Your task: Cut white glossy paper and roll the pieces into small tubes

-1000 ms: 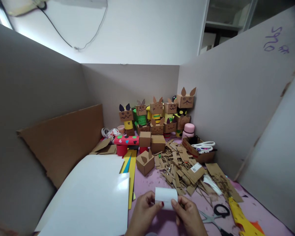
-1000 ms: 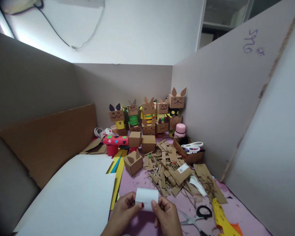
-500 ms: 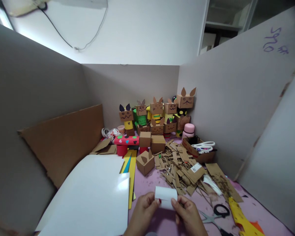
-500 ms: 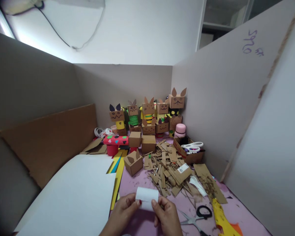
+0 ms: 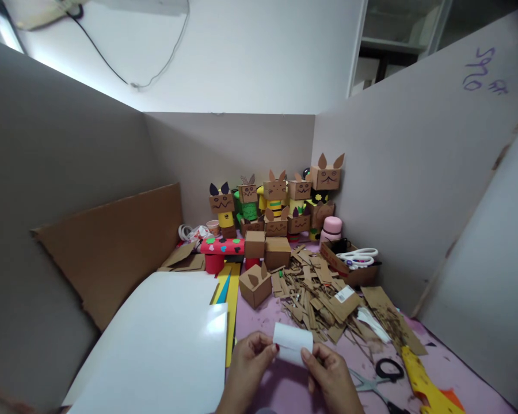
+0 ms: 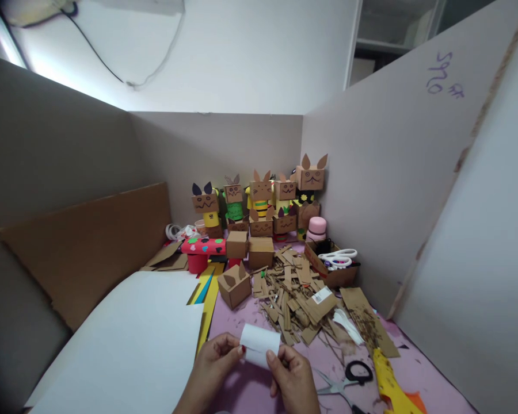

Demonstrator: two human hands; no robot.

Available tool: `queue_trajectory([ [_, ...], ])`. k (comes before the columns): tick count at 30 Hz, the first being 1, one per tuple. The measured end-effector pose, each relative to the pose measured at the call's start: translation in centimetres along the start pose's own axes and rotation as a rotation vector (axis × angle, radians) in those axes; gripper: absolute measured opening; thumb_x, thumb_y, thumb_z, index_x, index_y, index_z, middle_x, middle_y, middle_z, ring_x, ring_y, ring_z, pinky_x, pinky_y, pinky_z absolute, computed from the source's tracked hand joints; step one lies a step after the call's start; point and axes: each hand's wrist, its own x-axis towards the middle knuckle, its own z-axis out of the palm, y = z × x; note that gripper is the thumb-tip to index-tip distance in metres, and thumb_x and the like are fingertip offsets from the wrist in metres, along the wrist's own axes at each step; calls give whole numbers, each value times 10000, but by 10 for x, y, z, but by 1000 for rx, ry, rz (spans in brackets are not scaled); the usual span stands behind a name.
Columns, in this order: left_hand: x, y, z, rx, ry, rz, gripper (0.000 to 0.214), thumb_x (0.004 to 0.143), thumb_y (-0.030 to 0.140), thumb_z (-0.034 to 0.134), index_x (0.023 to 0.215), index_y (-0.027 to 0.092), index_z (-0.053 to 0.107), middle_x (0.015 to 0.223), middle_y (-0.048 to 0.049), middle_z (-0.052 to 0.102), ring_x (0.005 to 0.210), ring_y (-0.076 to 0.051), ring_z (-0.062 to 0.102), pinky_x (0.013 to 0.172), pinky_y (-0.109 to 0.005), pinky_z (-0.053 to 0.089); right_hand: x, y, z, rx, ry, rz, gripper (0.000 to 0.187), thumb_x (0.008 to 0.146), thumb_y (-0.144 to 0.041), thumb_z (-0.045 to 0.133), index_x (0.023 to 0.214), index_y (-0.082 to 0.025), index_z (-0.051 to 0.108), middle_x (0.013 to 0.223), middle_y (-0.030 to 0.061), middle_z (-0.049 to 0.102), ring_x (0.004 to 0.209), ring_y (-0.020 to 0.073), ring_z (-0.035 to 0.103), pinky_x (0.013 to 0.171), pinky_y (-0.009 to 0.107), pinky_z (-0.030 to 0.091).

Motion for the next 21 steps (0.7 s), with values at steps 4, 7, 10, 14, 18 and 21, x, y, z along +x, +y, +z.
queue_trajectory([
  [4,-5,4,1,72,21,49,275,752,397,609,678,138,661,635,-28,641,633,-183,543,611,-270,393,0,0,0,10,3,2,552,625,-710,671,559,-191,495,360,-87,422,317,51,310,411,199,221],
  [7,-8,9,2,108,21,67,295,782,402,570,682,144,672,632,-26,643,639,-192,545,617,-275,390,0,0,-1,15,6,6,550,625,-706,676,574,-183,513,355,-84,431,324,53,323,418,197,224],
  [10,-7,11,2,119,16,72,295,788,405,554,680,155,669,648,-30,661,661,-204,568,638,-279,408,0,-1,-1,13,12,8,545,630,-706,672,585,-186,515,338,-88,425,319,56,320,413,196,221],
  [14,-1,8,-2,103,39,57,306,815,429,496,740,168,638,693,-47,693,715,-226,622,682,-293,446,1,-1,-4,-1,36,-2,542,635,-708,666,582,-191,513,342,-84,435,316,59,325,408,196,237],
  [18,0,8,-5,133,65,59,331,857,442,439,743,175,597,718,-60,691,738,-224,631,689,-291,450,0,-1,-5,-19,53,-18,538,643,-699,665,557,-196,495,334,-75,434,327,66,337,421,200,237],
  [21,-6,11,-1,211,58,93,339,843,459,470,652,192,553,643,-30,621,649,-204,569,602,-274,409,-3,-1,-2,-35,38,-22,549,635,-711,659,545,-198,488,340,-86,402,316,58,306,410,208,202],
])
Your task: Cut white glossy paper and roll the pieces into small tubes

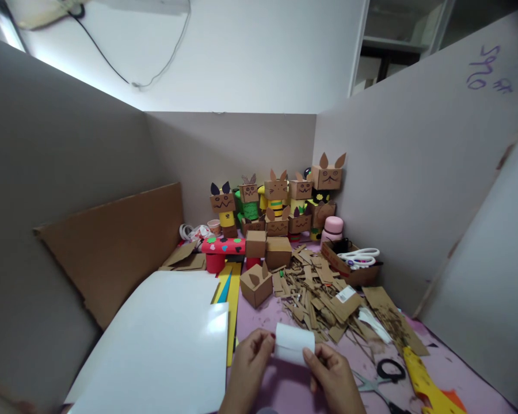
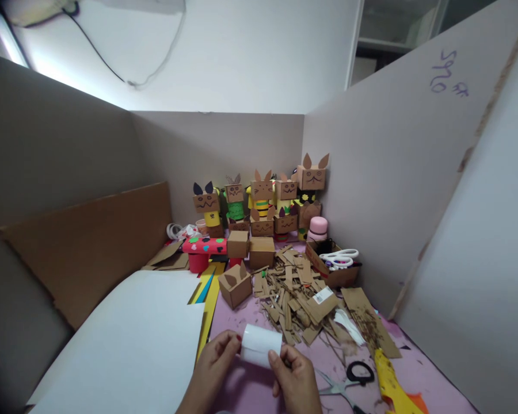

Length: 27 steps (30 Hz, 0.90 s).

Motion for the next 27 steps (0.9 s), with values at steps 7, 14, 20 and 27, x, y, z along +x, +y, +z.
queue_trajectory([
  [7,-4,3,0,239,89,156,299,837,403,459,598,227,494,648,-37,541,701,-242,479,708,-343,315,-4,0,5,-18,-18,-12,557,619,-720,661,562,-188,508,413,-88,396,332,63,340,390,204,219],
  [14,3,-9,-9,289,169,111,322,907,394,360,622,247,379,616,4,461,627,-213,472,625,-308,319,1,0,-2,-4,17,-2,553,642,-720,649,563,-196,492,349,-92,406,332,62,337,420,203,228],
  [20,-3,-2,-1,241,34,136,297,936,407,382,806,207,559,725,-13,608,666,-186,568,614,-261,415,2,0,-2,9,12,7,556,635,-719,655,571,-194,484,337,-98,403,319,52,310,415,191,209],
  [27,-3,-1,3,297,-21,236,304,895,360,446,673,192,567,717,-77,647,730,-239,600,691,-325,429,1,1,1,30,-13,18,555,625,-719,662,558,-201,476,335,-96,405,318,49,295,421,200,200],
])
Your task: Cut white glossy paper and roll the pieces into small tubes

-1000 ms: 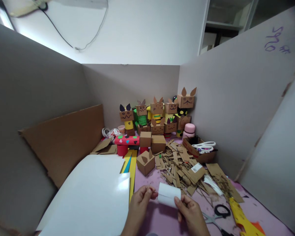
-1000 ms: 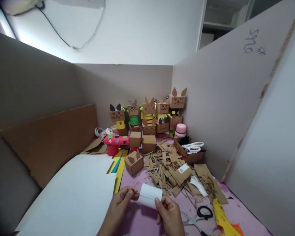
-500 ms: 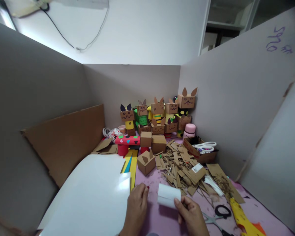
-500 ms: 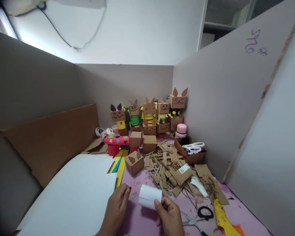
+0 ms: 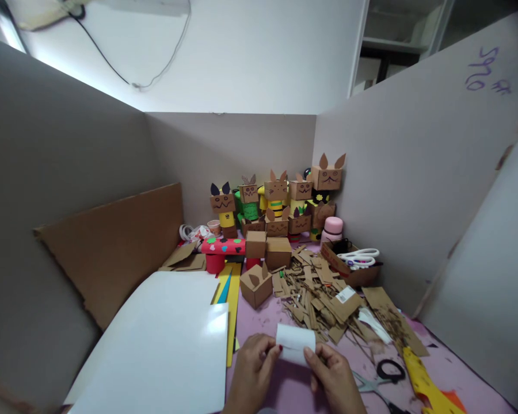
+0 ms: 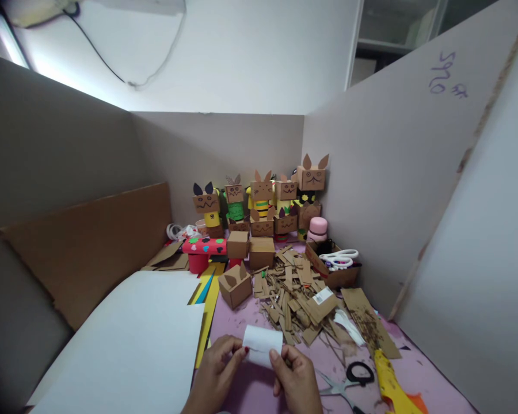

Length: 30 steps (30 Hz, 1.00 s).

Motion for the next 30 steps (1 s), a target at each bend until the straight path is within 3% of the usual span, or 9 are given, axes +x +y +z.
queue_trajectory([
  [9,-1,-5,-1,58,-1,22,310,886,319,384,765,175,630,767,-144,680,781,-303,600,742,-405,414,1,3,0,-7,-16,-4,561,632,-720,658,553,-188,498,337,-91,415,312,46,307,416,201,210],
  [15,-1,0,4,-18,1,-95,336,921,347,348,685,210,543,652,-53,632,633,-219,598,597,-288,413,1,5,2,6,-30,-8,551,646,-708,657,563,-190,489,361,-96,406,306,42,309,395,192,185],
  [24,4,-6,-5,-112,119,-216,323,904,408,353,668,235,490,632,-15,591,622,-215,577,608,-288,385,1,2,-1,13,10,-3,553,637,-716,656,573,-199,470,364,-108,390,306,38,291,400,186,169],
  [30,6,-5,-8,-263,122,-246,246,810,420,530,792,194,624,718,-35,662,728,-231,613,675,-293,431,1,1,-1,6,11,-14,545,650,-708,652,573,-195,486,370,-92,406,330,58,334,411,194,224],
])
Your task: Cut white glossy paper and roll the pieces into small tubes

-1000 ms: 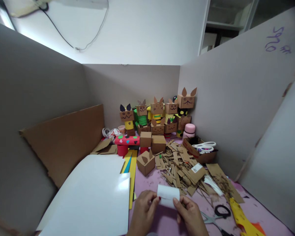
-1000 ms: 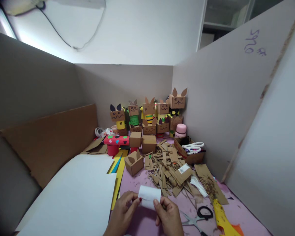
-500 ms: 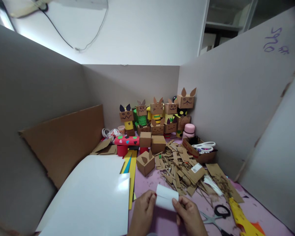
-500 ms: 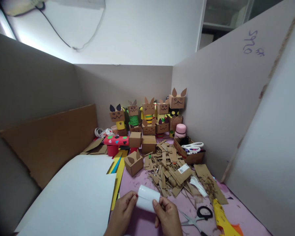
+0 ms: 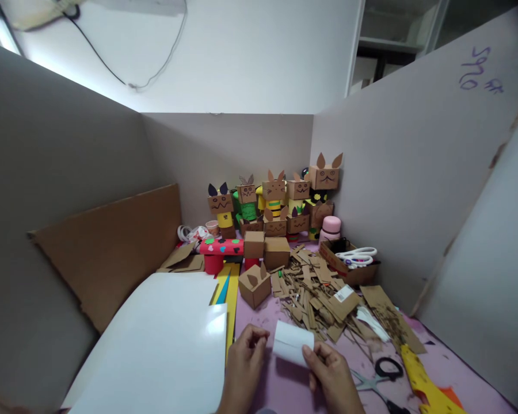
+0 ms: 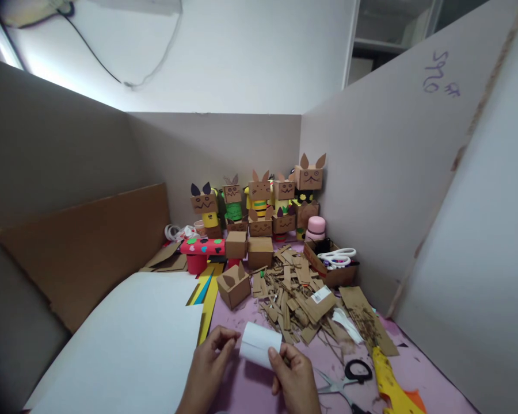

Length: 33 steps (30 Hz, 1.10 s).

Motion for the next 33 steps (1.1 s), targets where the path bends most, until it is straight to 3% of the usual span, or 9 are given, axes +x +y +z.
queue_trajectory([
  [3,-2,0,5,-104,-34,-50,386,826,486,504,989,169,650,698,-26,671,703,-224,620,657,-292,451,-2,-1,2,-15,-14,-22,538,656,-684,665,591,-159,568,419,-70,443,355,62,361,419,195,246],
  [8,-2,-2,13,-263,-141,-132,449,659,580,685,679,131,686,654,-42,658,638,-185,558,604,-263,423,-6,-1,4,-23,-50,-58,535,661,-656,682,691,-122,666,447,-41,499,391,83,416,429,196,288],
  [14,5,-10,13,-426,-133,-243,528,625,652,688,654,127,639,558,3,580,523,-118,460,522,-225,339,-4,2,-1,-21,-21,-70,536,787,-660,553,704,-141,659,399,-34,504,386,89,376,406,199,277],
  [16,5,-8,13,-457,-137,-253,518,595,640,722,636,130,635,546,9,573,518,-114,455,518,-220,330,-4,2,-1,-22,-45,-70,537,761,-676,572,729,-148,658,421,-36,511,387,92,371,406,205,279],
  [22,-3,7,18,-503,-225,-246,431,501,491,847,618,103,699,570,-15,623,543,-125,485,547,-226,365,-9,2,3,-64,-90,-121,489,724,-613,655,561,-155,602,462,-34,474,455,105,404,454,222,280],
  [28,-4,8,16,-618,-203,-282,381,537,430,861,622,88,714,524,-8,633,502,-109,490,509,-211,353,-9,0,3,-60,-120,-94,521,779,-648,569,629,-151,617,446,-37,477,416,101,396,427,214,279],
  [33,-2,7,13,-853,-145,-409,332,634,397,832,705,92,720,564,-11,667,556,-118,569,553,-196,440,-3,0,-9,-61,-17,-106,493,790,-638,571,731,-156,656,474,-30,523,462,124,472,498,234,356],
])
